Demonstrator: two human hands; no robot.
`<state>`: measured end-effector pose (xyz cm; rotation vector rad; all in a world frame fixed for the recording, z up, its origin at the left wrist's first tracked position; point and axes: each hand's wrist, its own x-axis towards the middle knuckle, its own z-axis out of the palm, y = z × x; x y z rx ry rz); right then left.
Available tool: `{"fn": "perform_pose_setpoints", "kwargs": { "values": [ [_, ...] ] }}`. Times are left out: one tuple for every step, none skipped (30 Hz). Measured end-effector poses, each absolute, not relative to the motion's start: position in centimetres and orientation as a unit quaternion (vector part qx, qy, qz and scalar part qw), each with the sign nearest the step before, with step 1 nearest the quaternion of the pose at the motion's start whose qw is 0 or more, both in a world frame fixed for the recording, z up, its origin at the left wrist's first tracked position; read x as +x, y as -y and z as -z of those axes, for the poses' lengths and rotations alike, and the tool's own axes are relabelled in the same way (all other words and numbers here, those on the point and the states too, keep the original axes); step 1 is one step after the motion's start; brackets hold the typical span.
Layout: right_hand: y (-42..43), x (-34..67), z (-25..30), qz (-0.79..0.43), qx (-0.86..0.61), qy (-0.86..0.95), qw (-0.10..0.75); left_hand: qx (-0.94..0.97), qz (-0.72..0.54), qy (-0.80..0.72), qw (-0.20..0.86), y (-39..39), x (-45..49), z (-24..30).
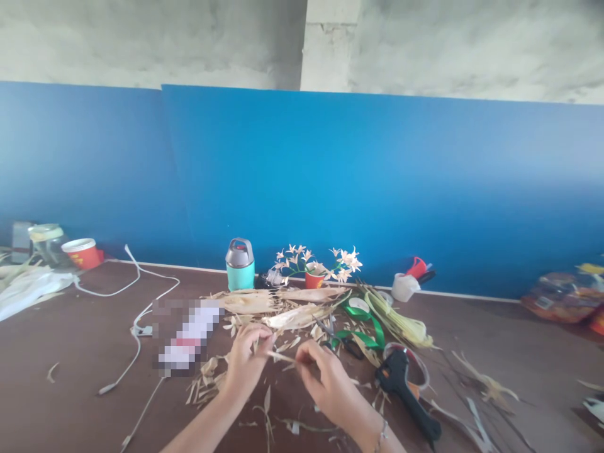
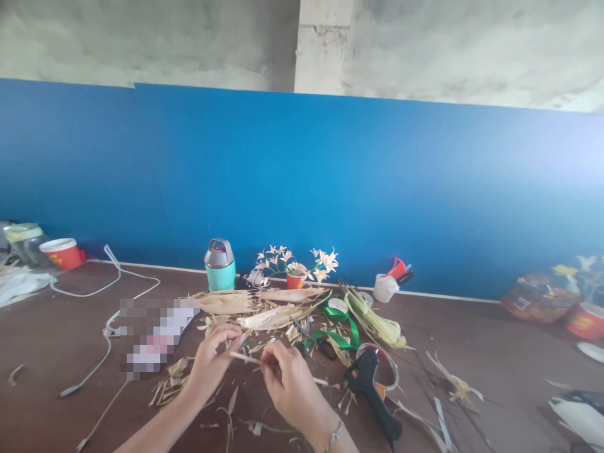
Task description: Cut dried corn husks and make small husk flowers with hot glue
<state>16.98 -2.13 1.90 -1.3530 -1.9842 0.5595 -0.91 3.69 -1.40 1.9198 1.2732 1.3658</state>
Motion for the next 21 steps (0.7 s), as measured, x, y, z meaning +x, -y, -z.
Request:
{"fn": "perform_pose_setpoints", "kwargs": {
  "values": [
    [2.1, 16.9, -1.8, -0.24, -0.512, 0.744, 0.356, 0.704, -0.495, -0.455, 0.228, -3.5, -0.8, 1.3],
    [2.1, 16.8, -1.7, -0.266, -0.51, 0.728, 0.373, 0.713, -0.491, -0.448, 0.225, -3.2, -0.7, 1.1],
    [2.0, 16.7, -1.6, -0.29, -0.51, 0.713, 0.384, 0.722, -0.485, -0.442, 0.221, -3.0, -0.5, 0.9],
    [2.0, 16.5, -1.4, -0.311, -0.509, 0.701, 0.391, 0.725, -0.485, -0.438, 0.217, -2.7, -0.4, 0.7],
    [1.9, 16.5, -1.3, -0.327, -0.505, 0.693, 0.397, 0.73, -0.481, -0.433, 0.218, -2.5, -0.3, 0.5],
    [1.8, 16.4, -1.2, -0.341, -0.495, 0.689, 0.404, 0.731, -0.48, -0.431, 0.221, -2.3, -0.1, 0.3],
    [1.7, 16.3, -1.2, -0.355, -0.482, 0.687, 0.412, 0.73, -0.479, -0.431, 0.227, -2.1, 0.0, 0.1],
    [1.5, 16.3, -1.1, -0.367, -0.466, 0.686, 0.422, 0.729, -0.479, -0.427, 0.235, -2.0, 0.1, -0.1],
    [1.4, 16.3, -1.2, -0.378, -0.453, 0.683, 0.43, 0.727, -0.482, -0.424, 0.243, -1.8, 0.2, -0.3],
    [1.3, 16.2, -1.1, -0.388, -0.443, 0.681, 0.436, 0.725, -0.486, -0.419, 0.252, -1.7, 0.3, -0.4],
    [1.2, 16.2, -1.1, -0.394, -0.437, 0.679, 0.44, 0.722, -0.49, -0.413, 0.261, -1.6, 0.4, -0.6],
    [1.2, 16.2, -1.0, -0.391, -0.436, 0.679, 0.442, 0.717, -0.496, -0.409, 0.269, -1.6, 0.5, -0.7],
    [1.2, 16.2, -0.9, -0.378, -0.437, 0.685, 0.444, 0.712, -0.5, -0.408, 0.278, -1.5, 0.5, -0.8],
    [1.2, 16.2, -0.7, -0.355, -0.441, 0.696, 0.442, 0.706, -0.502, -0.409, 0.286, -1.4, 0.6, -0.9],
    [1.2, 16.2, -0.6, -0.321, -0.449, 0.711, 0.436, 0.7, -0.503, -0.413, 0.294, -1.3, 0.6, -0.9],
    [1.3, 16.1, -0.5, -0.28, -0.459, 0.728, 0.425, 0.693, -0.504, -0.419, 0.301, -1.3, 0.6, -0.9],
    [1.4, 16.1, -0.3, -0.235, -0.472, 0.745, 0.409, 0.687, -0.503, -0.427, 0.306, -1.3, 0.6, -0.9],
    [1.5, 16.0, -0.3, -0.19, -0.488, 0.759, 0.387, 0.681, -0.501, -0.436, 0.309, -1.3, 0.7, -0.8],
    [1.7, 15.8, -0.2, -0.146, -0.505, 0.77, 0.362, 0.675, -0.499, -0.446, 0.311, -1.3, 0.7, -0.7],
    [1.8, 15.7, -0.2, -0.105, -0.522, 0.778, 0.333, 0.668, -0.498, -0.456, 0.312, -1.4, 0.7, -0.7],
    [1.9, 15.5, -0.1, -0.068, -0.537, 0.784, 0.303, 0.662, -0.498, -0.465, 0.313, -1.4, 0.8, -0.6]
  ]
}}
